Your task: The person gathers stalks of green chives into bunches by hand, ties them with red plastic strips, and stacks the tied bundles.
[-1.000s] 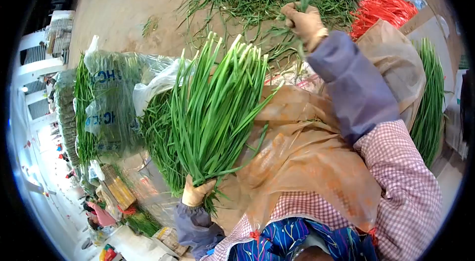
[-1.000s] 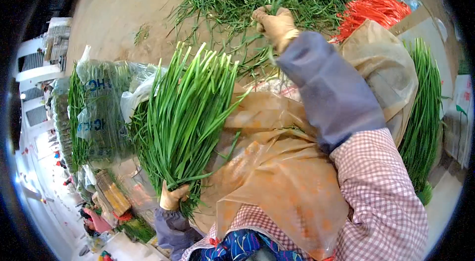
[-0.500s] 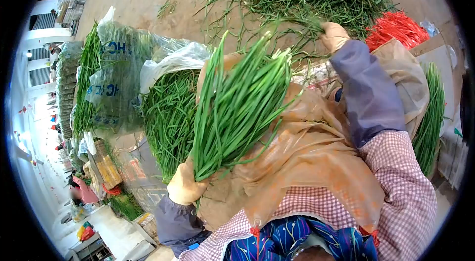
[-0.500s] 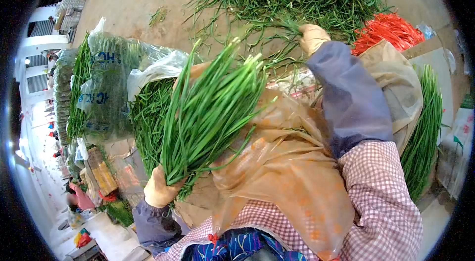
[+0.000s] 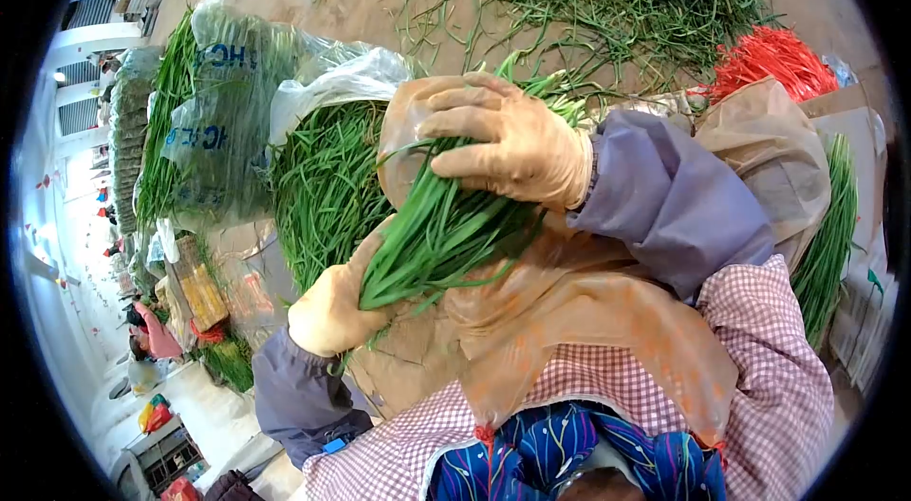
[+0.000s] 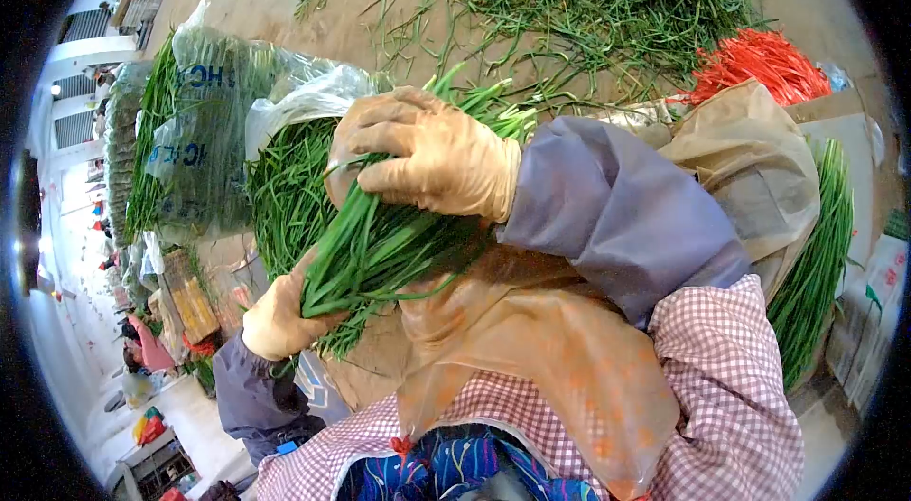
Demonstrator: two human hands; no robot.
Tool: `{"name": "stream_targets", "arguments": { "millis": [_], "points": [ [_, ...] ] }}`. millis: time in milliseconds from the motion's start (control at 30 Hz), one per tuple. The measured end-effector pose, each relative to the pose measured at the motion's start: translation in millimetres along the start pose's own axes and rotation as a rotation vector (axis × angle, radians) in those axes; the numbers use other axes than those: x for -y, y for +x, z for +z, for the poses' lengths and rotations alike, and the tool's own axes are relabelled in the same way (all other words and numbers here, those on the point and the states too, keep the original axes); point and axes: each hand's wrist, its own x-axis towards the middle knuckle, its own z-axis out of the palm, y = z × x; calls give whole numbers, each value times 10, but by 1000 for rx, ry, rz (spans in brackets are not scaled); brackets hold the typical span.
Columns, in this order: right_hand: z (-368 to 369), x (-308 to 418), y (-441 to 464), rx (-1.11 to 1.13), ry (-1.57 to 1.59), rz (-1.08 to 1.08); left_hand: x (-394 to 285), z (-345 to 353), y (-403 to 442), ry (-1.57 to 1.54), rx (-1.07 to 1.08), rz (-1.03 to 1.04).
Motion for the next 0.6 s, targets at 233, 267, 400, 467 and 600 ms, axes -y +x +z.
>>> {"name": "stream_targets", "arguments": {
  "millis": [233, 267, 400, 467, 600],
  "points": [
    [-727, -450, -434, -890, 856, 959, 29, 49, -1, 90, -76, 32],
    [-973, -568, -578, -861, 940, 910, -19, 59, -24, 176, -87, 15],
    [-1669, -1400, -1547, -552, -139, 1322, -136, 157, -111, 425, -171, 97],
    [-1555, -1207, -1544, 104, -855, 1312, -154, 175, -142, 520, -222, 205],
    [-920, -688, -738, 239, -79, 1040, -261, 219, -153, 706, -248, 191]
  ]
}}
